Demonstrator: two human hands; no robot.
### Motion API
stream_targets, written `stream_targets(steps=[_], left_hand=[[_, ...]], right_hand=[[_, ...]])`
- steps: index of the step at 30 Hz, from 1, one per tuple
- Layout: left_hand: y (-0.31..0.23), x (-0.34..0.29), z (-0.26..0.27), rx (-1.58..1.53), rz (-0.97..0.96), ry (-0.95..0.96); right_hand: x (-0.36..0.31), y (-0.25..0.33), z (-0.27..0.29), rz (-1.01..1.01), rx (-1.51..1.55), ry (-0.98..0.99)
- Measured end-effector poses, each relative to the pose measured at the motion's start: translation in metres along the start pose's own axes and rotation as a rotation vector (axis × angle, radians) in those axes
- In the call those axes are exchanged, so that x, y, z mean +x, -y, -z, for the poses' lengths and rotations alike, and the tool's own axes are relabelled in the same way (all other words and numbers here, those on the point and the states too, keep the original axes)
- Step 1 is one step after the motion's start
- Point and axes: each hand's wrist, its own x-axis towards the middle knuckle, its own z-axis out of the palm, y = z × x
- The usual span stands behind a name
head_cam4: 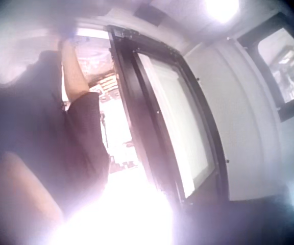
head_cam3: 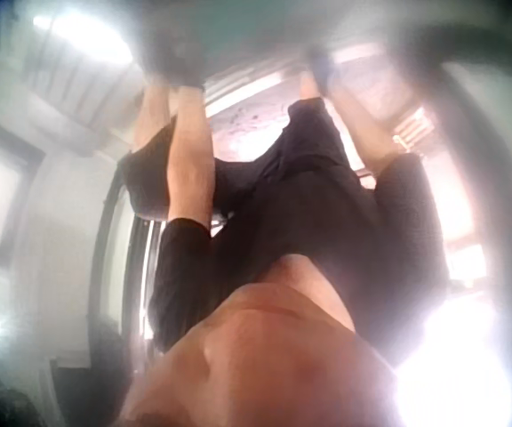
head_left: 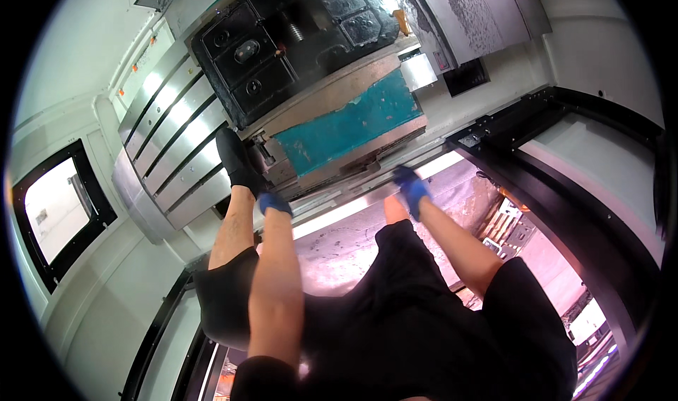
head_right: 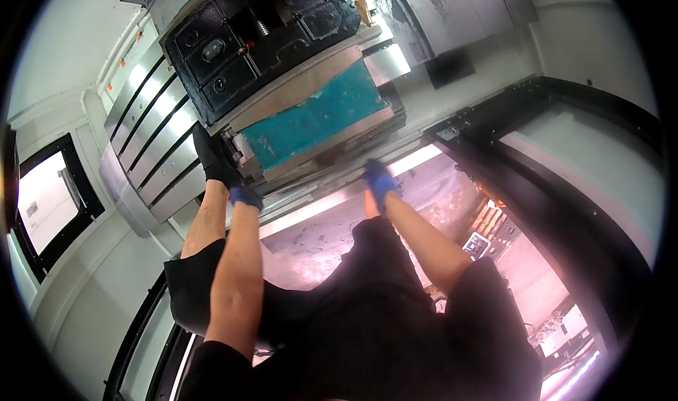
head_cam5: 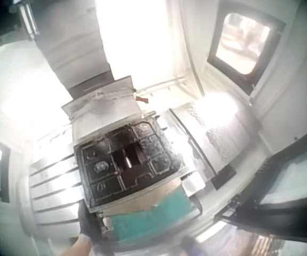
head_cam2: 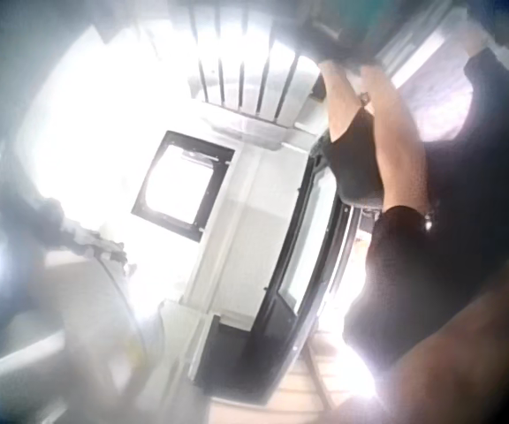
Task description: The person opens a cabinet to pour fluid from a container into a reservoir, walks across a workshop to retrieve a metal part from a pallet, and places the part onto a fixture inside a CNC machine before interacting with the control panel.
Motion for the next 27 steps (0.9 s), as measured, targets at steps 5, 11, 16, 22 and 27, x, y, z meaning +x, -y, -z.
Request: stream_targets(steps=[5,11,16,22,27], left_hand=[[0.064,-0.039,0.058,0.121,0.270,-0.439],[0.089,-0.138,0.017,0.094,-0.358,-0.085],[0.117,-0.274,-0.078,0.802,-1.075,0.477],[0.167,-0.285,-0.158,1.401,-1.212,0.855],[0.193,-0.280,-0.192,1.734,-1.060,0.785]], right_hand=[[0.013,-0.101,-0.077,-0.307,0.186,0.681],[-0.042,-0.059,-0.108,-0.514,0.403,0.606],[-0.089,0.038,-0.043,-0.464,0.374,0.799],[-0.099,0.044,0.065,0.471,0.124,0.037],[-0.176,0.125,0.077,1.607,-0.915,-0.267]])
